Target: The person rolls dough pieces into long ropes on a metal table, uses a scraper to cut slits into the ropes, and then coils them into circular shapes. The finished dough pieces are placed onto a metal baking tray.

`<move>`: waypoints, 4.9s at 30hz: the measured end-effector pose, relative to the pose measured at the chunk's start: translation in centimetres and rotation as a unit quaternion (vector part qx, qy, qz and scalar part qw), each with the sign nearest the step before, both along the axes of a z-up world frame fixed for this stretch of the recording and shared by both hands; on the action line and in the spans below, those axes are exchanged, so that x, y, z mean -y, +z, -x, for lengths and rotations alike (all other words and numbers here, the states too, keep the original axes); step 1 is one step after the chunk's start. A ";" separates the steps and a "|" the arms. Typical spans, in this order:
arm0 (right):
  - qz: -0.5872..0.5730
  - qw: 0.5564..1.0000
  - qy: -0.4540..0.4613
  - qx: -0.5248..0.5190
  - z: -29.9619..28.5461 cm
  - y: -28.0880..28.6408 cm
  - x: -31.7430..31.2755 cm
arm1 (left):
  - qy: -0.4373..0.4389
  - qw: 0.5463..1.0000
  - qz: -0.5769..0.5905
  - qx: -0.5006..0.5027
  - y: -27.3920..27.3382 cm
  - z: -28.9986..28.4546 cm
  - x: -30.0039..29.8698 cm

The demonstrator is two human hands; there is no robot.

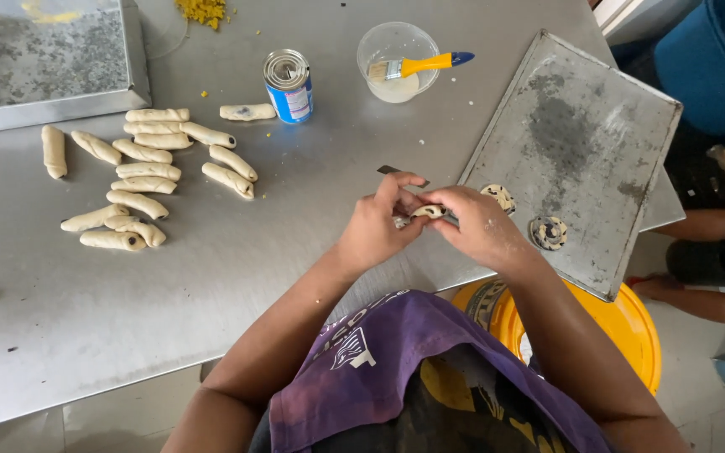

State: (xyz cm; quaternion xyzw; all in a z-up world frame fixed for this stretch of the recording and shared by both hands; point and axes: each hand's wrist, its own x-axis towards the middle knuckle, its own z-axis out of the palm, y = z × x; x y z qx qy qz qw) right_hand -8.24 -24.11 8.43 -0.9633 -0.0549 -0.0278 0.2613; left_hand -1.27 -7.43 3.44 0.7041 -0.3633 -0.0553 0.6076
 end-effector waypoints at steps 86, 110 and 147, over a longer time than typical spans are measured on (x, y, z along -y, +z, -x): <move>-0.378 0.907 -0.142 0.118 7.0 6.3 9.8 | -0.195 0.978 0.011 0.079 12.7 0.6 11.1; -0.461 0.713 -0.494 0.184 17.1 -9.5 20.5 | -0.282 0.875 -0.090 -0.384 -4.9 9.1 28.9; -0.144 0.810 -0.567 -0.037 16.7 -21.7 26.6 | -0.350 0.733 -0.504 0.294 -9.1 8.4 31.2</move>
